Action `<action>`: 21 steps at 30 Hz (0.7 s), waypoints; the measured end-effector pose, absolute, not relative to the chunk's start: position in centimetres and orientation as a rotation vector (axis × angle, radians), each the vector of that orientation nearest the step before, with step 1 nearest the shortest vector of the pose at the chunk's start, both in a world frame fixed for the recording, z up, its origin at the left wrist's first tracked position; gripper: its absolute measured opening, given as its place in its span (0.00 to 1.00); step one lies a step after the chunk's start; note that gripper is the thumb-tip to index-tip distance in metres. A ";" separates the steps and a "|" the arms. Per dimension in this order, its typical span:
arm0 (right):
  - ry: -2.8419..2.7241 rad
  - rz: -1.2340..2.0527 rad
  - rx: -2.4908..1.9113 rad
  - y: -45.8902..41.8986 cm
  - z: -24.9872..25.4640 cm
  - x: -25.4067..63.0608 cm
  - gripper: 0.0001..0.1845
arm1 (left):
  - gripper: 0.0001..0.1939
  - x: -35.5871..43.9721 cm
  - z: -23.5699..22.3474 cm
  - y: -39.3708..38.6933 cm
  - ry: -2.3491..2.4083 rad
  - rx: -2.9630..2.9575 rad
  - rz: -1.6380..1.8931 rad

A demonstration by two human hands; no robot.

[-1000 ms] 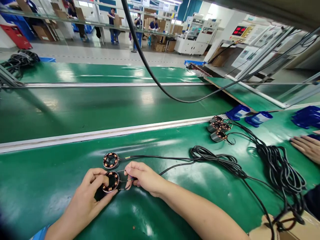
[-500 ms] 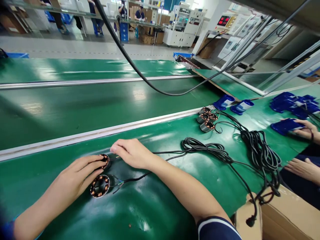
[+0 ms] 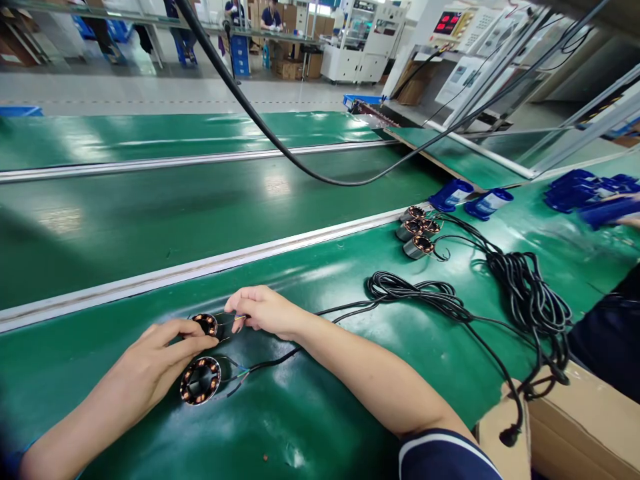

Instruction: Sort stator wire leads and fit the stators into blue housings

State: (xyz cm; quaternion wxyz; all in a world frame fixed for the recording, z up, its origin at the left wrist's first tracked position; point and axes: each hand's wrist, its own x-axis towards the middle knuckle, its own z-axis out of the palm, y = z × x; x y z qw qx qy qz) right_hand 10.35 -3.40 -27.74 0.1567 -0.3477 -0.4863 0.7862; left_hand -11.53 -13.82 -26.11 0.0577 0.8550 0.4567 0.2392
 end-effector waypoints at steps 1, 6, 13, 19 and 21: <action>-1.436 2.237 -0.966 -3.2 -27.8 10.6 0.09 | 0.14 -11.5 -26.1 -14.0 1.400 2.580 0.716; -1.886 1.910 -0.665 -2.5 -25.4 13.8 0.17 | 0.11 -12.3 -24.7 -15.2 1.498 2.547 0.654; -2.876 1.096 -0.352 -2.9 -23.4 16.2 0.15 | 0.13 -13.3 -23.3 -16.1 1.307 2.931 0.420; -2.763 1.134 -0.607 -1.8 -23.8 16.4 0.09 | 0.17 -11.8 -24.6 -16.3 1.412 2.864 0.425; -2.698 1.247 -0.560 -1.2 -23.2 17.1 0.11 | 0.17 -12.0 -24.4 -16.4 1.423 2.854 0.392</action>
